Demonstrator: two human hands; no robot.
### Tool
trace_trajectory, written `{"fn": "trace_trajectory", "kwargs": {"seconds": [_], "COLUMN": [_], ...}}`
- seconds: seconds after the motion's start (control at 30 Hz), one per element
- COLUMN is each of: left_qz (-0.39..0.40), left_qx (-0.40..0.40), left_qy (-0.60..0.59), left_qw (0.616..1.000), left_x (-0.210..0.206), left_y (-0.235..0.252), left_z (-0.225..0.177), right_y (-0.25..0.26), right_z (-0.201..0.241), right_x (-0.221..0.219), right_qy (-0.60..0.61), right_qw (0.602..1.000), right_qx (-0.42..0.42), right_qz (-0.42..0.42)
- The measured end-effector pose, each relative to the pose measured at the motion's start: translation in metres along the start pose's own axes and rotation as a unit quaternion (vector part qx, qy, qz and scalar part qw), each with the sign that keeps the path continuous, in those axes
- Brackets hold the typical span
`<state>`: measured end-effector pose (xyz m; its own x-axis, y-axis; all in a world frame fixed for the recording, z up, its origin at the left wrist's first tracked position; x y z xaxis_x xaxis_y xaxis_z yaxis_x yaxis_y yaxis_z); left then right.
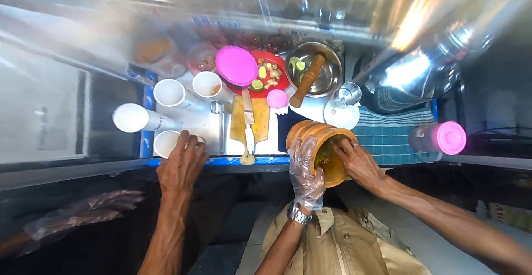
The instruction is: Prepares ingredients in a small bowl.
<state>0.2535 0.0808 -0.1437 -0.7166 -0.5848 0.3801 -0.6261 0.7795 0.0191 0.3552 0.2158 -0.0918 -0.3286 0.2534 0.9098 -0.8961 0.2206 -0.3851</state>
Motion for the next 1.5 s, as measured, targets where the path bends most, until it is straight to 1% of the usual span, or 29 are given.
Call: {"fn": "trace_trajectory", "kwargs": {"seconds": [0.1, 0.2, 0.23, 0.27, 0.33, 0.4, 0.5, 0.57, 0.63, 0.7, 0.73, 0.77, 0.9, 0.97, 1.03, 1.1, 1.2, 1.3, 1.43, 1.5], "left_qz": [0.001, -0.005, -0.005, -0.006, -0.004, 0.001, -0.003, -0.002, -0.004, -0.009, -0.01, -0.009, -0.006, -0.005, -0.008, 0.002, 0.003, 0.001, -0.016, -0.026], "left_qx": [-0.007, -0.008, -0.007, -0.007, -0.004, 0.01, 0.018, 0.017, 0.015, 0.008, -0.002, -0.012, -0.04, -0.04, -0.035, -0.036, -0.04, -0.028, -0.017, -0.029], "left_qy": [0.007, 0.013, 0.015, 0.016, 0.013, 0.004, -0.003, -0.003, 0.001, 0.006, 0.014, 0.023, 0.057, 0.071, 0.077, 0.082, 0.074, 0.053, 0.01, -0.013], "left_qw": [1.0, 1.0, 1.0, 1.0, 1.0, 1.0, 1.0, 1.0, 1.0, 1.0, 1.0, 1.0, 0.998, 0.997, 0.996, 0.996, 0.996, 0.998, 1.0, 0.999], "left_x": [0.001, -0.002, -0.004, -0.004, -0.003, -0.001, 0.001, -0.001, -0.001, -0.003, -0.006, -0.01, -0.017, -0.021, -0.022, -0.019, -0.017, -0.011, -0.003, 0.001], "left_y": [-0.001, 0.0, 0.0, 0.001, 0.004, 0.006, 0.007, 0.005, 0.006, 0.004, 0.002, 0.001, -0.004, -0.005, -0.007, -0.005, -0.003, -0.001, 0.003, 0.006], "left_z": [0.002, -0.002, -0.003, -0.004, -0.004, -0.003, -0.004, -0.005, -0.005, -0.005, -0.006, -0.007, -0.01, -0.011, -0.012, -0.013, -0.01, -0.008, -0.004, -0.002], "right_y": [-0.017, -0.015, -0.011, -0.008, -0.013, -0.023, -0.02, -0.016, -0.021, -0.027, -0.027, -0.026, -0.039, -0.047, -0.049, -0.045, -0.039, -0.03, -0.017, -0.011], "right_z": [0.004, -0.003, -0.005, -0.006, -0.002, 0.0, -0.004, -0.006, -0.003, -0.004, -0.008, -0.01, 0.011, 0.024, 0.033, 0.035, 0.024, 0.006, -0.007, -0.01], "right_x": [-0.007, 0.003, 0.001, -0.004, -0.012, -0.01, -0.006, -0.011, -0.014, -0.015, -0.016, -0.018, -0.027, -0.026, -0.02, -0.013, -0.009, -0.007, 0.0, 0.008], "right_qy": [-0.008, -0.016, -0.018, -0.017, -0.009, -0.001, 0.02, 0.037, 0.047, 0.048, 0.048, 0.049, 0.103, 0.161, 0.255, 0.351, 0.467, 0.574, 0.679, 0.695], "right_qw": [1.0, 0.998, 0.997, 0.997, 0.999, 0.999, 0.997, 0.994, 0.992, 0.994, 0.993, 0.991, 0.974, 0.966, 0.944, 0.909, 0.859, 0.79, 0.696, 0.674], "right_qx": [0.012, -0.03, -0.043, -0.05, -0.048, -0.041, -0.064, -0.084, -0.076, -0.081, -0.097, -0.117, -0.152, -0.149, -0.15, -0.161, -0.153, -0.145, -0.149, -0.153], "right_qz": [0.011, -0.057, -0.062, -0.051, 0.0, 0.034, 0.03, 0.06, 0.084, 0.057, 0.043, 0.045, 0.136, 0.138, 0.144, 0.154, 0.142, 0.158, 0.179, 0.198]}}
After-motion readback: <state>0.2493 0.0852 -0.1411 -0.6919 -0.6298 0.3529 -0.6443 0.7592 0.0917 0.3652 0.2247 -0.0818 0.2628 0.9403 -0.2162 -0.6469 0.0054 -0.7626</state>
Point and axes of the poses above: each hand's wrist, its own y-axis towards the middle knuckle, its own x-axis out of the back of the hand, z = x × y, the point moved 2 cm from there along y, towards the middle knuckle, and after that the axes turned 15 degrees about z, right-handed, at the moved point
